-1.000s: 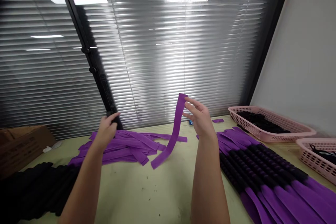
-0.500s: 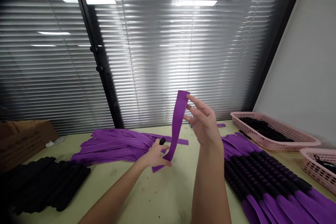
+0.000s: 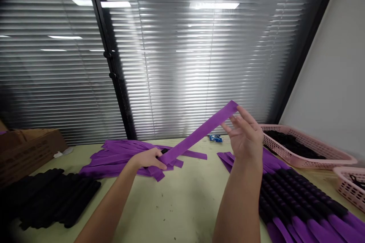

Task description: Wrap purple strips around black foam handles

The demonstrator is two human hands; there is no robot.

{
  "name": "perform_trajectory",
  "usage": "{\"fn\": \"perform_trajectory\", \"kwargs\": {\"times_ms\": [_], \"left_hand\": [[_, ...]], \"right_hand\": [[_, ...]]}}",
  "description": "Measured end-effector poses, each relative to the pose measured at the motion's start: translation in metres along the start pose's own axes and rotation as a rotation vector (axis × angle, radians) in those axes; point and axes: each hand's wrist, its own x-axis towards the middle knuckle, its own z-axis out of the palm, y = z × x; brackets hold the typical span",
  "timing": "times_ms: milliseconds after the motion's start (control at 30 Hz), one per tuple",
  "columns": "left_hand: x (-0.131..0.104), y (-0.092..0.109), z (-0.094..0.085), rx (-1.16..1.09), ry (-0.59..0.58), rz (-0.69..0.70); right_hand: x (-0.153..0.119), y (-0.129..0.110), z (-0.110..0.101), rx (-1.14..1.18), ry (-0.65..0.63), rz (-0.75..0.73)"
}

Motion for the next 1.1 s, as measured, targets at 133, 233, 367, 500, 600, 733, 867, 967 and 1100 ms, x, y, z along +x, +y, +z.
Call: {"fn": "perform_trajectory", "kwargs": {"times_ms": [133,233,367,500,600,733,867,967,1100], "left_hand": [[-0.024,-0.004,-0.022,-0.16,0.062,0.088],[-0.036,-0.007,-0.033,-0.309,0.213,0.157],[-0.041,-0.007,-0.044,-0.496,0.473,0.154],[-0.042,0.0,-0.049,-0.496,0.753,0.25],[-0.047,0.007,-0.051,-0.376,1.012,0.285],[-0.059,0.02,-0.049,-0.184,1.203,0.321],[-0.068,0.033,-0.045,-0.095,1.295,0.345],[-0.072,0.04,-0.041,-0.062,1.3,0.374],[-0.075,0.049,-0.035,-0.056,1.193,0.418]], "right_hand": [[0.008,-0.001,-0.014,0.04,0.211,-0.002],[0.011,-0.001,-0.024,0.032,0.278,0.013],[0.012,0.0,-0.032,0.0,0.31,0.079],[0.014,0.006,-0.036,-0.077,0.308,0.189],[0.016,0.013,-0.039,-0.177,0.266,0.233],[0.017,0.019,-0.042,-0.297,0.215,0.281],[0.016,0.019,-0.042,-0.394,0.199,0.302],[0.015,0.018,-0.041,-0.441,0.222,0.274],[0.014,0.014,-0.041,-0.496,0.285,0.138]]}}
